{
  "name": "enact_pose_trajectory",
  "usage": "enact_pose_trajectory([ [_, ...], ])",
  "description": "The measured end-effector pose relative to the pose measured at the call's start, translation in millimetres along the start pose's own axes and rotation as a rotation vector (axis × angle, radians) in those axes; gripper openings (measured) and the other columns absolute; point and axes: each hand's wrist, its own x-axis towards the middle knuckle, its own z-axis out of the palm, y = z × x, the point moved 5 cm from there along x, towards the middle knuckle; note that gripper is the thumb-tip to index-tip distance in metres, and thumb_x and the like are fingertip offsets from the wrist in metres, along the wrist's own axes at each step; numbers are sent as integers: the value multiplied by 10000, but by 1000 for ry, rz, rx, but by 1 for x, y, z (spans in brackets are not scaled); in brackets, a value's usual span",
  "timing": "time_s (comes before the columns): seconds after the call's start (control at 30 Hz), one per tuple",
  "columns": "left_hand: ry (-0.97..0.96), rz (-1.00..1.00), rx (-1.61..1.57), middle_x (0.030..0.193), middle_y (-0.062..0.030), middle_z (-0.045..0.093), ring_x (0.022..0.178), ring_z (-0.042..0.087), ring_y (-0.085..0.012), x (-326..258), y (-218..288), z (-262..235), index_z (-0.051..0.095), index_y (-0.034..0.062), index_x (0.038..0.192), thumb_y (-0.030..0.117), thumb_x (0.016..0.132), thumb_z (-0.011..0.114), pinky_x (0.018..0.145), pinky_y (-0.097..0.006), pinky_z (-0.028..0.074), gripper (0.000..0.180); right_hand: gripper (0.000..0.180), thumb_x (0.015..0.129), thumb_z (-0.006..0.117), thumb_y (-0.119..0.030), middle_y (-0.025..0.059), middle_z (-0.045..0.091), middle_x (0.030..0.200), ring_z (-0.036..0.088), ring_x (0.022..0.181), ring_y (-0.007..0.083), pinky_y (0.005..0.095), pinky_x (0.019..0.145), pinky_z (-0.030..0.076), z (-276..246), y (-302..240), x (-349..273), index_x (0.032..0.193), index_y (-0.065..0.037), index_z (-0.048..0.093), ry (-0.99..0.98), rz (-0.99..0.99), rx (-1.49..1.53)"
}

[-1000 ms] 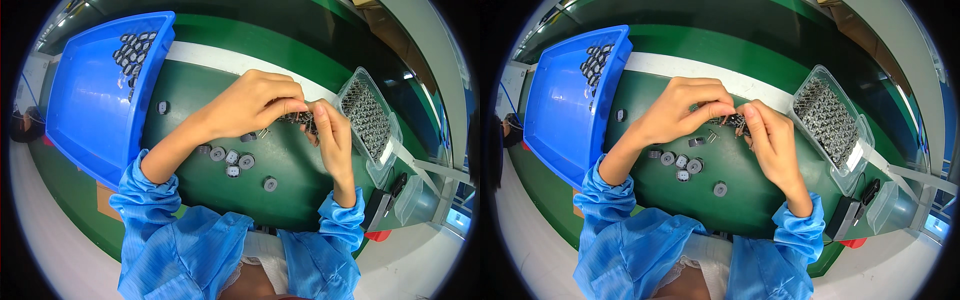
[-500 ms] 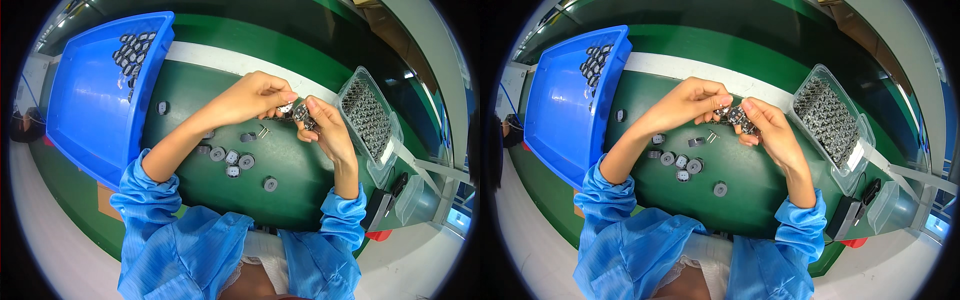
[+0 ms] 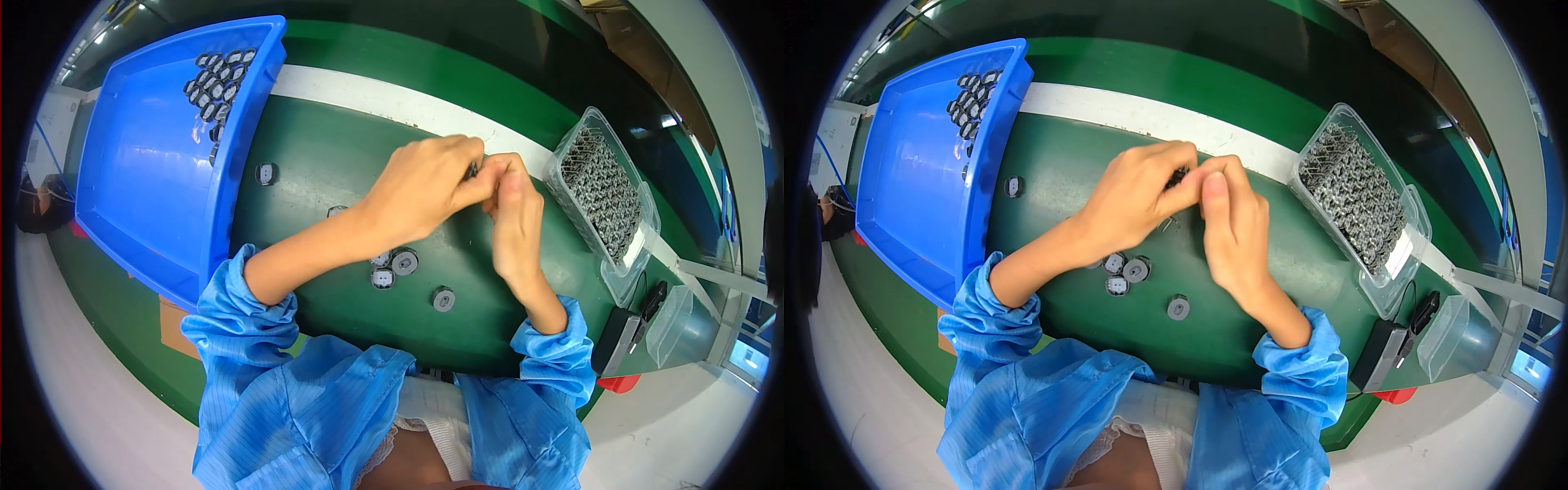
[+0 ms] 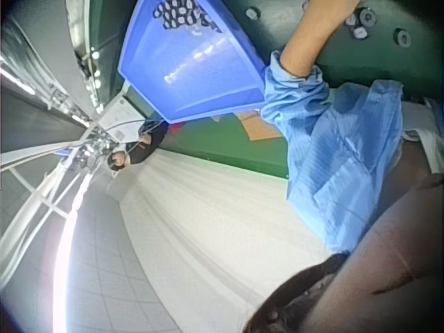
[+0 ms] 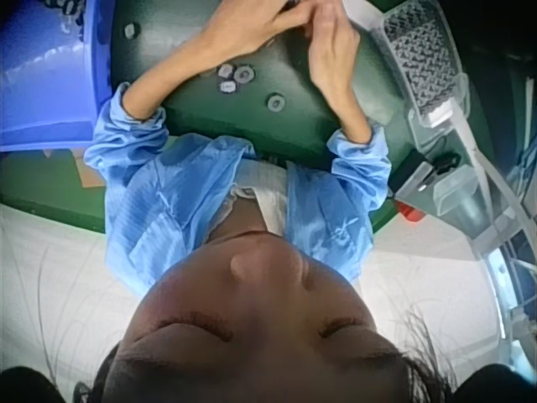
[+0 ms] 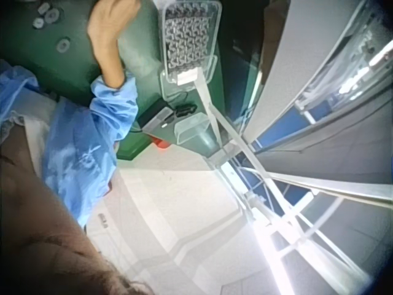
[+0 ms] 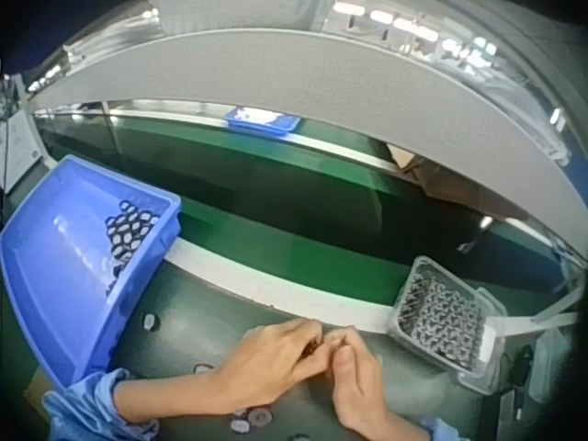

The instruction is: The person sits at a green workbench and assembles small grey circular components by inserting metal pins into them. They pick up the components and pins from a blue bin and a clear plastic tray, respectively, and place the assembled units into the blue bin.

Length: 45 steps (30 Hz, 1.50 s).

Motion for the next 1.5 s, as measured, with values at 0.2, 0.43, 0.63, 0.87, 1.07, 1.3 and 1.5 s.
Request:
enact_pose_trajectory([
  [0.2, 35, 153, -208, 758, -182, 567, 661, 549, -360, -4, 5, 9, 554, -23, 877, 288, 978, 454, 581, -389, 431, 342, 358, 1021, 379, -213, 110, 441, 561, 432, 476, 173, 321, 463, 348, -3, 7, -1, 756, 8, 477, 128, -130, -107],
  [0.43, -202, -28, -465, 755, -162, 580, 655, 553, -338, 3, 5, 6, 563, -15, 886, 268, 972, 478, 583, -392, 434, 308, 458, 1029, 352, -341, -18, 411, 543, 357, 464, 70, 245, 432, 295, -9, 40, 6, 736, -23, 503, -215, 435, 535],
  [0.63, -339, 140, 35, 863, -95, 581, 787, 585, -318, -6, -4, 26, 560, 35, 886, 290, 921, 548, 686, -438, 472, 257, 265, 914, 584, -284, 111, 492, 518, 425, 432, 204, 348, 472, 365, -38, 23, 13, 867, -23, 591, -378, 158, -476],
  [0.87, -302, 271, 93, 954, -78, 609, 903, 592, -299, -3, -5, 9, 580, 52, 926, 213, 870, 603, 744, -405, 488, 172, 202, 800, 695, -163, 74, 514, 539, 527, 486, 253, 363, 503, 403, -38, 3, 8, 927, -49, 587, -394, 150, -595],
  [1.07, -458, 43, 366, 923, -76, 623, 832, 618, -297, -3, -20, -21, 634, 34, 868, 128, 762, 674, 726, -403, 492, 147, 211, 709, 732, -82, 53, 557, 859, 582, 794, 242, 363, 656, 447, -15, 4, 5, 868, -61, 595, -311, -237, -677],
  [1.3, -260, 195, 356, 879, -82, 615, 785, 613, -298, 0, -14, -19, 622, 25, 859, 161, 789, 654, 688, -405, 489, 156, 203, 729, 705, -21, 58, 599, 927, 586, 873, 259, 376, 777, 462, -21, -11, 15, 834, -31, 532, -242, -385, -535],
  [1.5, -210, 192, 82, 868, -106, 592, 771, 586, -320, 5, 0, -25, 568, 18, 918, 201, 880, 603, 670, -403, 466, 190, 271, 781, 698, -25, 87, 626, 895, 612, 766, 221, 308, 671, 507, -44, -28, 15, 980, -22, 514, -143, -268, -405],
])
